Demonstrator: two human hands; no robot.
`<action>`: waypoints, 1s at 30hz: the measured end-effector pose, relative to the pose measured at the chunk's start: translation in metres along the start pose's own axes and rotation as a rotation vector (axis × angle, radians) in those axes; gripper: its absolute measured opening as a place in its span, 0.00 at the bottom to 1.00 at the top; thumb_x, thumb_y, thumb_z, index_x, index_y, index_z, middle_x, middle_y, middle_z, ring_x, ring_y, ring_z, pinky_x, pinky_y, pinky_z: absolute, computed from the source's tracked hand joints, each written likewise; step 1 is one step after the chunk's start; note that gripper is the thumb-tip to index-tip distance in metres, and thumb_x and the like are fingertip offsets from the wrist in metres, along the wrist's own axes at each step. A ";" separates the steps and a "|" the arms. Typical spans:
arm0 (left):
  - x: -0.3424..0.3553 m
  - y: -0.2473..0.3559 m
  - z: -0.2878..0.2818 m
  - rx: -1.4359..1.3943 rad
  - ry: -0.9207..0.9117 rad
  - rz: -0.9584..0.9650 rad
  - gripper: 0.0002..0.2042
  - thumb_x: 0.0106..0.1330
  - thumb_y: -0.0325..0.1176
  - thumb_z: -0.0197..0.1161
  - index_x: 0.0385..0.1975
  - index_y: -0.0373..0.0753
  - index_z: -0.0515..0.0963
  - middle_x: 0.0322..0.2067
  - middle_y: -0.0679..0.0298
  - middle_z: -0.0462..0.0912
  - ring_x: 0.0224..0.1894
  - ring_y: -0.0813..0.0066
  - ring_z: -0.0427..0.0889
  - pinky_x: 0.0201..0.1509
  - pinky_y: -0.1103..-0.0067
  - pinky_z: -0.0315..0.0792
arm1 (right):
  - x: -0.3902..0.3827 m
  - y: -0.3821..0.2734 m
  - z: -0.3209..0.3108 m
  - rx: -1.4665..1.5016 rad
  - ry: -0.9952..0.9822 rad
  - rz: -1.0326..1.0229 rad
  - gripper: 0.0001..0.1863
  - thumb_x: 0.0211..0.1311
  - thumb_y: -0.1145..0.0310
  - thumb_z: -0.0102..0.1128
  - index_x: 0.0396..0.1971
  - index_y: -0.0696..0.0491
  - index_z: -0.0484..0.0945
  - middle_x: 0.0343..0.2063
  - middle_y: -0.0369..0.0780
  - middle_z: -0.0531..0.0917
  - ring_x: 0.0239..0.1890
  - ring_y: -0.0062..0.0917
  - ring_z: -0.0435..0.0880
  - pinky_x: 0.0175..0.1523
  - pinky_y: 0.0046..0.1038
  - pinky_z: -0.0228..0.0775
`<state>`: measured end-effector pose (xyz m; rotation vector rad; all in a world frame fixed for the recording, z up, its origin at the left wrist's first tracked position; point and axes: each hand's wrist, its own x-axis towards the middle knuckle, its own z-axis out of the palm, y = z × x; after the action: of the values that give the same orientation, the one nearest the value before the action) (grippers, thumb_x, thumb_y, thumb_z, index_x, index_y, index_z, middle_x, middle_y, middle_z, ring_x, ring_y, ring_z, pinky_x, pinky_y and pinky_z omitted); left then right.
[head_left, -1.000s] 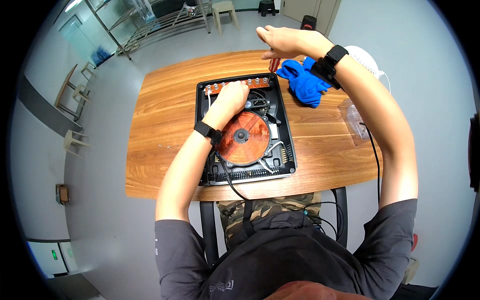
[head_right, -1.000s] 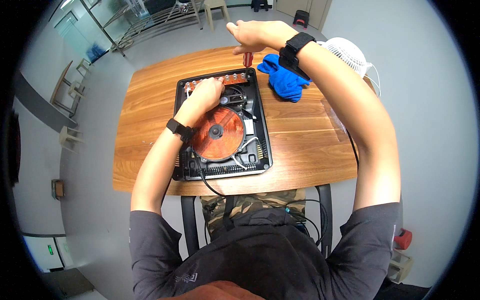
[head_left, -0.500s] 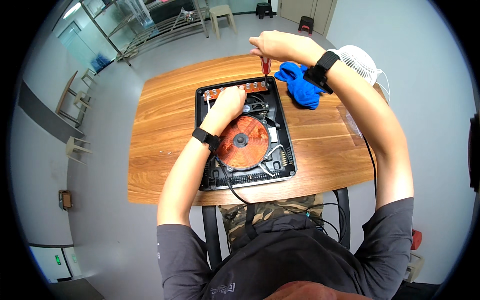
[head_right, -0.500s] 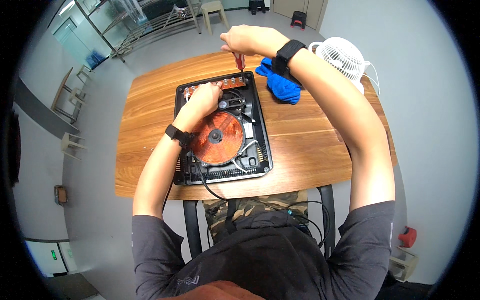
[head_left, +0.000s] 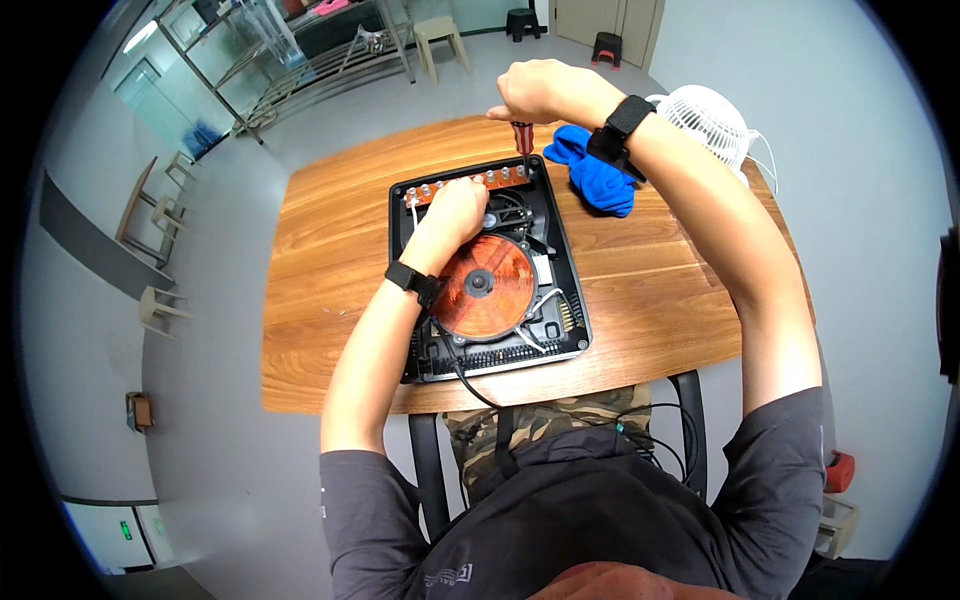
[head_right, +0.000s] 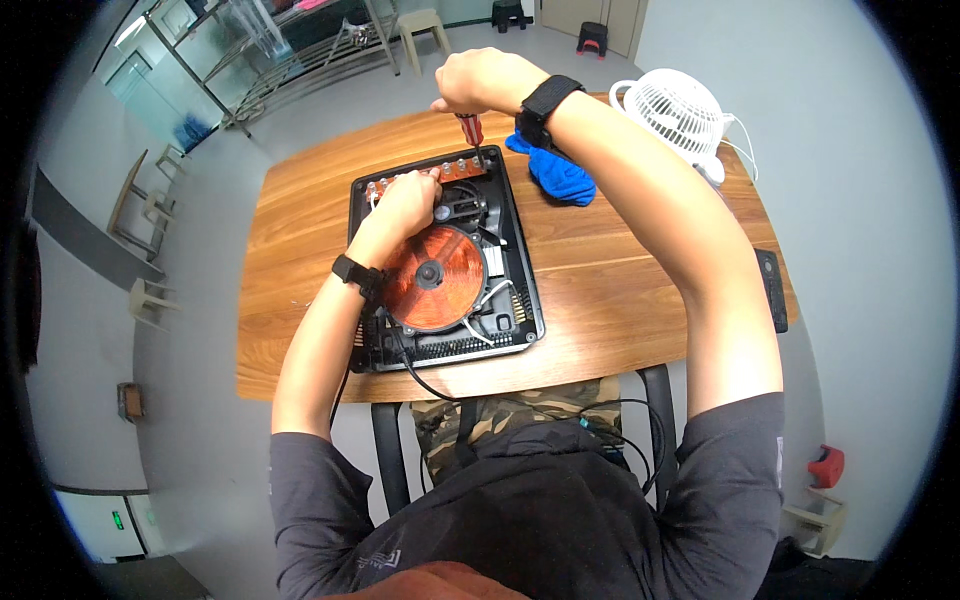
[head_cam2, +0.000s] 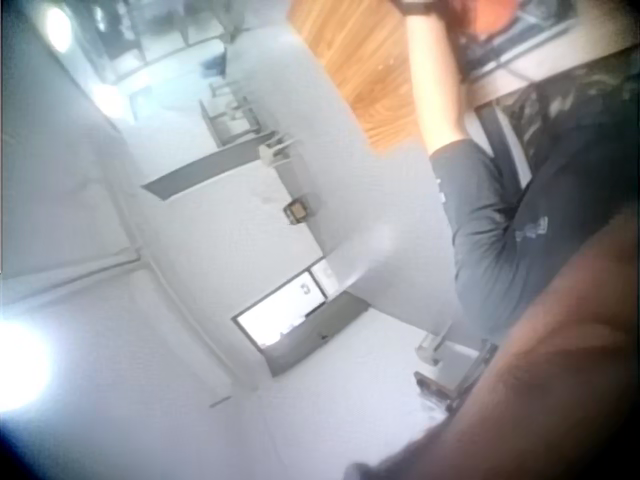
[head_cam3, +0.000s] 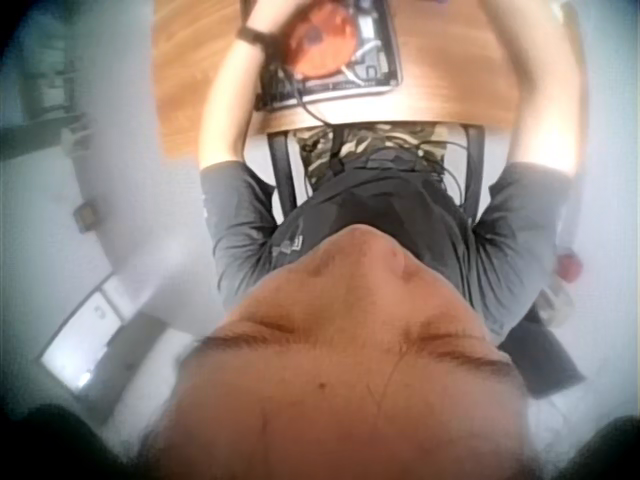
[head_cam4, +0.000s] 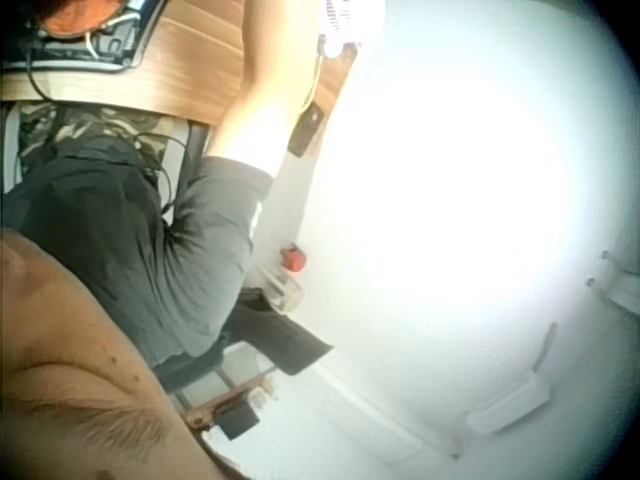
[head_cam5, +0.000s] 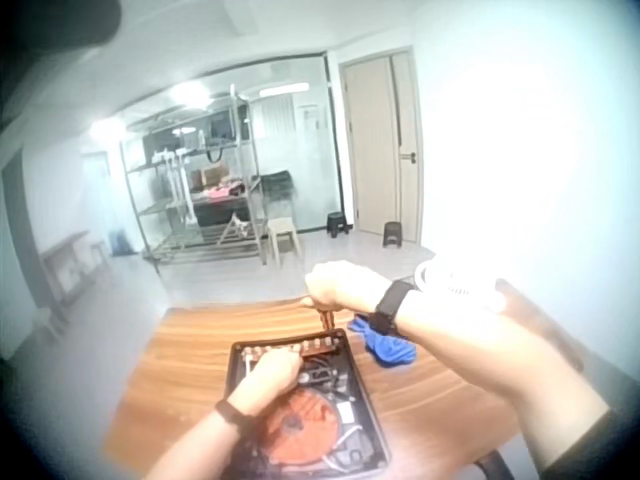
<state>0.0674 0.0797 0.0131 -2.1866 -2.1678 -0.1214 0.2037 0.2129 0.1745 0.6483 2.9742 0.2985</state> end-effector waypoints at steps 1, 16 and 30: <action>0.001 -0.001 0.003 0.002 0.067 0.031 0.09 0.61 0.21 0.54 0.38 0.26 0.79 0.32 0.42 0.83 0.38 0.45 0.84 0.44 0.61 0.79 | 0.001 0.002 0.005 -0.024 0.047 0.006 0.25 0.70 0.51 0.53 0.50 0.61 0.71 0.29 0.46 0.87 0.30 0.41 0.87 0.36 0.39 0.81; -0.003 -0.011 0.014 0.027 0.142 0.060 0.11 0.57 0.20 0.55 0.38 0.27 0.80 0.24 0.46 0.82 0.32 0.48 0.84 0.37 0.61 0.79 | -0.010 -0.011 -0.011 0.033 0.032 0.073 0.21 0.68 0.53 0.52 0.34 0.55 0.87 0.31 0.46 0.88 0.35 0.38 0.88 0.40 0.36 0.81; -0.003 -0.009 0.015 0.008 0.143 0.040 0.10 0.59 0.21 0.54 0.39 0.27 0.78 0.25 0.45 0.82 0.33 0.46 0.84 0.37 0.59 0.79 | -0.012 -0.013 -0.008 0.064 0.060 0.088 0.18 0.66 0.57 0.57 0.37 0.60 0.83 0.33 0.46 0.87 0.37 0.38 0.88 0.44 0.38 0.80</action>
<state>0.0590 0.0784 -0.0023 -2.1445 -2.0441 -0.2576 0.2081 0.1950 0.1803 0.7924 3.0283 0.2336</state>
